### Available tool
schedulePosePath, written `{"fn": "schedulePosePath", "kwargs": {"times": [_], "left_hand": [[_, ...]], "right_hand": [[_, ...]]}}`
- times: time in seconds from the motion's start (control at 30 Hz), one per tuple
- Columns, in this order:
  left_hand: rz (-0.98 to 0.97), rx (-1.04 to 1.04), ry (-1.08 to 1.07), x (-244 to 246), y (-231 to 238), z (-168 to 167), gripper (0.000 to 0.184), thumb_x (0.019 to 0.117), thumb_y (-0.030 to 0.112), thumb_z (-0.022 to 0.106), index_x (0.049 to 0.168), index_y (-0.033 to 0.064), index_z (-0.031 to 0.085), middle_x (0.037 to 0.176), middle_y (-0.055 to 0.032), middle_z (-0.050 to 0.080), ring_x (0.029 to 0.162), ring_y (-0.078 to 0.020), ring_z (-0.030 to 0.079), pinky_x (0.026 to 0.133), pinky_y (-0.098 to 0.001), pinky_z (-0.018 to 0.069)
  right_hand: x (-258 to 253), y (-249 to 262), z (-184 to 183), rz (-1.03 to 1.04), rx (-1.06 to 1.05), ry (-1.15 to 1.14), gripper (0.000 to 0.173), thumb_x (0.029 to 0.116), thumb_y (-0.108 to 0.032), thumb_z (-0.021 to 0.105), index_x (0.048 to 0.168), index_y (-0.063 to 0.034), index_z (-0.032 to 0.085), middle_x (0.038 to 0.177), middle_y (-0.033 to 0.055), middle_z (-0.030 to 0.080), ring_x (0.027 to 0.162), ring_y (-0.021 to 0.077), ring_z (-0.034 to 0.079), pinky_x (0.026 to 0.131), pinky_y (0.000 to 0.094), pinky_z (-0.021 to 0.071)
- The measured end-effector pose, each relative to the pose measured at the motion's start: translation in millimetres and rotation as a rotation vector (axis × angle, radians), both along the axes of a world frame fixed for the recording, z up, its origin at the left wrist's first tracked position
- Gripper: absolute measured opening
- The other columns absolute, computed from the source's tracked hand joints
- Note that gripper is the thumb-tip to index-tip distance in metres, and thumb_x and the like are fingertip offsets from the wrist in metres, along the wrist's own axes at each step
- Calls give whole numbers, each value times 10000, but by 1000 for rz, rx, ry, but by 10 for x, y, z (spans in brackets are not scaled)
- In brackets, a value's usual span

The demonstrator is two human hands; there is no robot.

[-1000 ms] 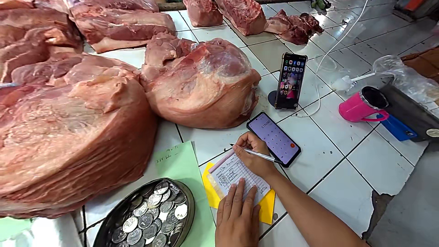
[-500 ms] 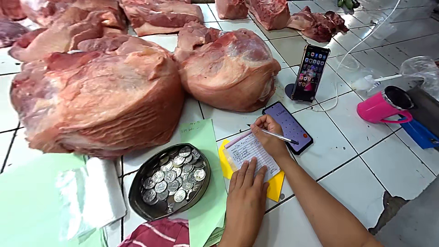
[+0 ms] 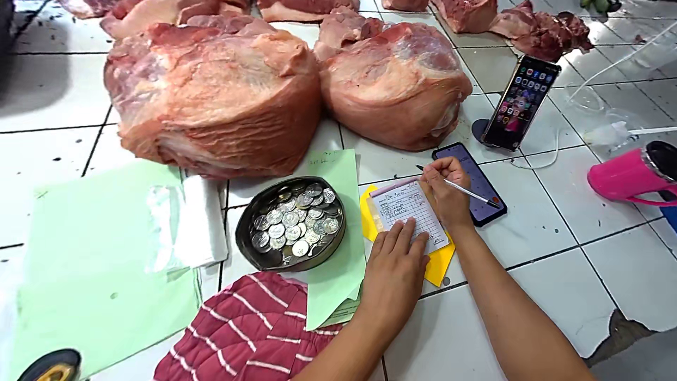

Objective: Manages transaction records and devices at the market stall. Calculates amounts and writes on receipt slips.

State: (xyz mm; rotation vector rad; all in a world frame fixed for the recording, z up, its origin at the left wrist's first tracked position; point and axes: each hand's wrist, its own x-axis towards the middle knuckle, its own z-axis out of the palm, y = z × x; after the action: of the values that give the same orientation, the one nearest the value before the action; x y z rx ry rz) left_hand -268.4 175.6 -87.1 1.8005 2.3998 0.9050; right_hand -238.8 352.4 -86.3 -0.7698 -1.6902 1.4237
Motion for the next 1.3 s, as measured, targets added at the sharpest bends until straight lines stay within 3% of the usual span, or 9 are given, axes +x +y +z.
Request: {"fn": "schedulePosePath", "kwargs": {"times": [0.37, 0.57, 0.9, 1.17, 1.3], "left_hand": [[-26, 21, -41, 46, -6, 22, 300, 975, 257, 597, 1176, 97, 753, 1350, -154, 667, 1237, -351, 645, 1029, -469, 505], [-57, -21, -91, 70, -20, 49, 372, 983, 261, 602, 1285, 66, 697, 1464, -228, 562, 1377, -393, 529, 1151, -484, 409], [-49, -161, -101, 75, -22, 107, 486, 999, 332, 587, 1406, 68, 612, 1541, -265, 461, 1439, -403, 451, 1195, -472, 337], [-26, -117, -39, 97, -1, 54, 484, 974, 339, 613, 1381, 78, 638, 1509, -268, 498, 1406, -411, 492, 1167, -492, 376], [-13, -68, 1, 91, 21, -2, 479, 969, 370, 598, 1353, 90, 661, 1476, -252, 540, 1361, -427, 534, 1123, -526, 419]], "right_hand": [[27, -5, -6, -6, -37, 80, 58, 981, -62, 590, 989, -120, 587, 753, -67, 638, 629, -2, 591, 594, 153, 504], [20, 6, -21, 41, -9, 54, 64, 995, -77, 588, 1040, -122, 596, 785, -64, 676, 657, -3, 619, 625, 146, 518], [-28, 4, -17, 58, 42, 3, 89, 987, -59, 579, 1060, -110, 584, 820, -60, 700, 658, -4, 635, 616, 145, 525], [-26, -3, -25, 62, 58, 8, 102, 992, -76, 591, 1090, -99, 579, 814, -61, 680, 661, -4, 623, 629, 159, 529], [55, -19, 72, -74, 317, -231, 228, 1059, -236, 536, 1188, -63, 609, 933, 11, 711, 805, 57, 672, 729, 268, 568]]}}
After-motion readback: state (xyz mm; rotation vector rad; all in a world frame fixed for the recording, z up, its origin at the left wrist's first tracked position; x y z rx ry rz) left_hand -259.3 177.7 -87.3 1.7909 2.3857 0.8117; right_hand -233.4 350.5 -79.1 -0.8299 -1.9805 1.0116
